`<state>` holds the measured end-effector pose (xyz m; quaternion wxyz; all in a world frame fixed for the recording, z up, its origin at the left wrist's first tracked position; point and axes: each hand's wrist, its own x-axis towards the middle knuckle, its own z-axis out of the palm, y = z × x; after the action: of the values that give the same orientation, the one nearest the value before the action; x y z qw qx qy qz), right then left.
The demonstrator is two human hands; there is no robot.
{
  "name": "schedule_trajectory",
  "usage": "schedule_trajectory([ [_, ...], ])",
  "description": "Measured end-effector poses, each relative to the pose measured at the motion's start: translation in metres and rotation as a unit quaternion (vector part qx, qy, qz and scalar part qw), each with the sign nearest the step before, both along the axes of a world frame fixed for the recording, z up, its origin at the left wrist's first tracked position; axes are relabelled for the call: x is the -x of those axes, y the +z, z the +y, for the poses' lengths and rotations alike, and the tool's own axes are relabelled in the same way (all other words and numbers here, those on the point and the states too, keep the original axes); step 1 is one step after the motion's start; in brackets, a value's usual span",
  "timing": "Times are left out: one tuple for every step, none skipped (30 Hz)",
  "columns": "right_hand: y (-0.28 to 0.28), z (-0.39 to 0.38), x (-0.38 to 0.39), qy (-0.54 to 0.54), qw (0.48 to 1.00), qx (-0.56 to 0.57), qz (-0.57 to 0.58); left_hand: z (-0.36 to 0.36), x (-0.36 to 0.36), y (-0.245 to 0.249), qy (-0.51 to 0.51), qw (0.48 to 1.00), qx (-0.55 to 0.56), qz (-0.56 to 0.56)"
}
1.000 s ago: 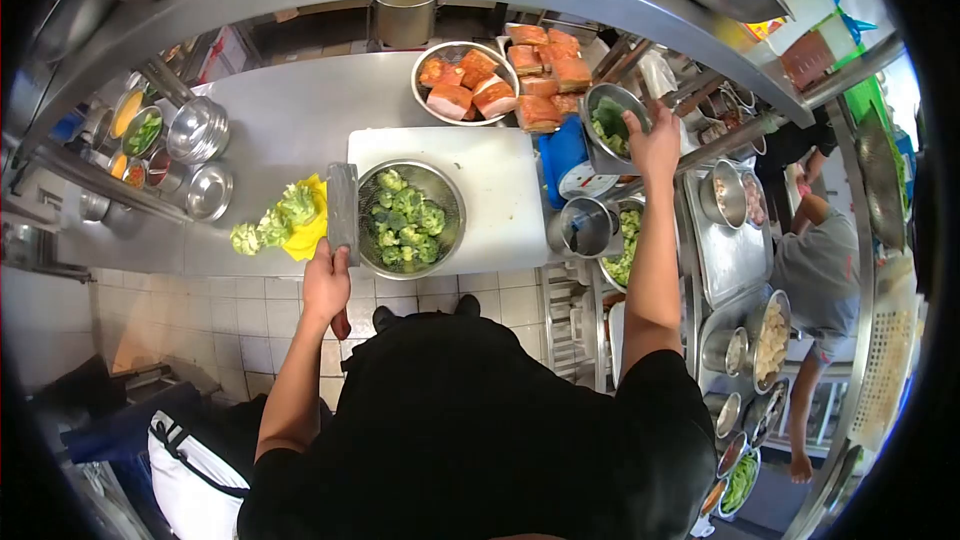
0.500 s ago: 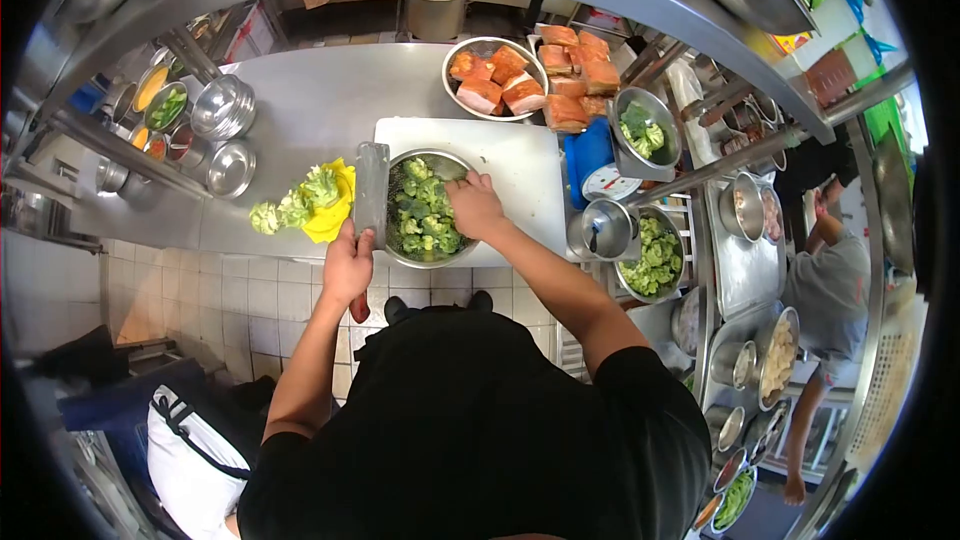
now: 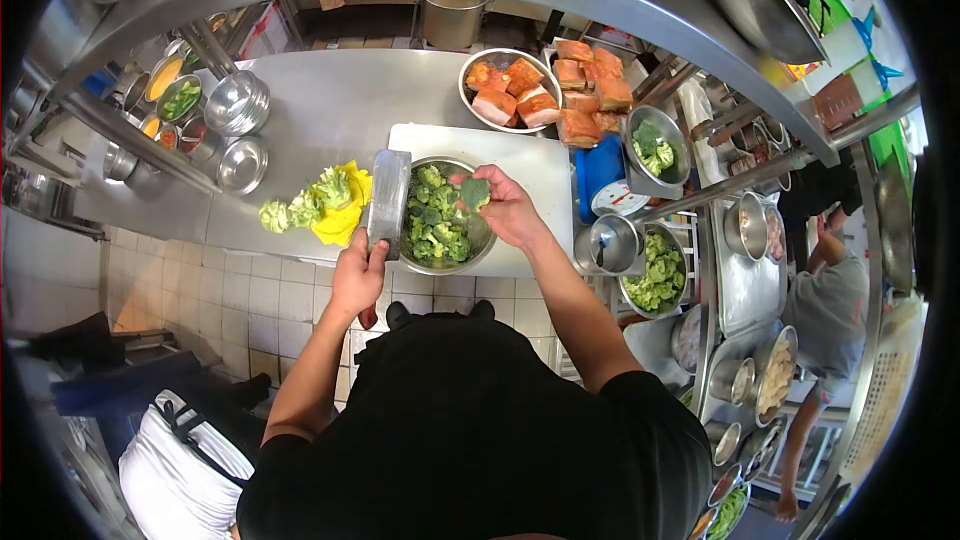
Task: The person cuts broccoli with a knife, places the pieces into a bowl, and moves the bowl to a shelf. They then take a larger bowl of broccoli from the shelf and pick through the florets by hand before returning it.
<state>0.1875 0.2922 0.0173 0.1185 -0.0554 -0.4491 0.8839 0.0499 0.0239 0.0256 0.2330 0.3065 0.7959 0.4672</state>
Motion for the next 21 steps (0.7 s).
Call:
schedule_trajectory([
  [-0.004, 0.000, 0.001, -0.009, 1.000, -0.023, -0.017, 0.002, -0.002, 0.006, 0.000, 1.000, 0.008, -0.002],
  [-0.010, 0.000, 0.003, -0.036, 0.993, -0.104, -0.039, 0.004, -0.003, 0.009, -0.006, 1.000, 0.012, -0.004],
  [-0.011, -0.002, 0.006, -0.063, 0.979, -0.183, -0.061, 0.005, -0.004, 0.012, -0.012, 1.000, 0.017, -0.007],
  [-0.011, -0.004, 0.006, -0.090, 0.958, -0.260, -0.083, 0.007, -0.006, 0.014, -0.019, 1.000, 0.021, -0.010],
  [-0.010, -0.005, 0.003, -0.086, 0.962, -0.240, -0.102, 0.008, -0.009, 0.016, -0.019, 1.000, 0.020, -0.014],
  [0.018, -0.014, 0.001, -0.081, 0.965, -0.220, -0.120, 0.010, -0.012, 0.019, -0.020, 0.999, 0.019, -0.018],
  [0.035, -0.019, -0.001, -0.078, 0.967, -0.200, -0.138, 0.011, -0.014, 0.020, -0.020, 0.999, 0.017, -0.021],
  [0.037, -0.020, -0.002, -0.055, 0.987, -0.087, -0.123, 0.010, -0.014, 0.013, -0.029, 0.999, 0.010, -0.013],
  [0.039, -0.020, -0.003, -0.031, 0.993, 0.026, -0.107, 0.010, -0.015, 0.005, -0.036, 0.999, 0.003, -0.006],
  [0.040, -0.021, -0.003, -0.005, 0.986, 0.140, -0.089, 0.010, -0.015, -0.002, -0.043, 0.999, -0.003, 0.002],
  [0.034, -0.021, -0.001, -0.017, 0.985, 0.140, -0.103, 0.009, -0.014, -0.008, -0.045, 0.999, -0.006, 0.006],
  [0.021, -0.021, 0.001, -0.028, 0.983, 0.140, -0.118, 0.010, -0.015, -0.007, -0.047, 0.999, -0.009, 0.011],
  [0.010, -0.021, 0.003, -0.039, 0.980, 0.140, -0.133, 0.011, -0.016, -0.007, -0.048, 0.999, -0.011, 0.014],
  [-0.001, -0.020, 0.004, -0.054, 0.976, 0.128, -0.167, 0.012, -0.017, -0.005, -0.044, 0.999, -0.005, 0.026],
  [-0.006, -0.019, 0.005, -0.070, 0.970, 0.115, -0.202, 0.014, -0.017, -0.002, -0.041, 0.998, 0.001, 0.037],
  [-0.010, -0.018, 0.005, -0.085, 0.963, 0.103, -0.235, 0.016, -0.018, 0.002, -0.037, 0.998, 0.007, 0.049],
  [-0.015, -0.019, 0.005, -0.086, 0.960, 0.125, -0.236, 0.018, -0.020, 0.008, -0.034, 0.998, 0.016, 0.049],
  [-0.015, -0.021, 0.004, -0.087, 0.956, 0.148, -0.237, 0.019, -0.023, 0.016, -0.030, 0.998, 0.023, 0.050],
  [-0.015, -0.023, 0.005, -0.088, 0.953, 0.170, -0.237, 0.021, -0.026, 0.022, -0.026, 0.998, 0.031, 0.051],
  [-0.015, -0.025, 0.006, -0.095, 0.952, 0.175, -0.232, 0.022, -0.029, 0.024, -0.028, 0.995, 0.038, 0.084],
  [-0.009, -0.028, 0.006, -0.102, 0.951, 0.180, -0.228, 0.023, -0.033, 0.025, -0.031, 0.992, 0.046, 0.116],
])
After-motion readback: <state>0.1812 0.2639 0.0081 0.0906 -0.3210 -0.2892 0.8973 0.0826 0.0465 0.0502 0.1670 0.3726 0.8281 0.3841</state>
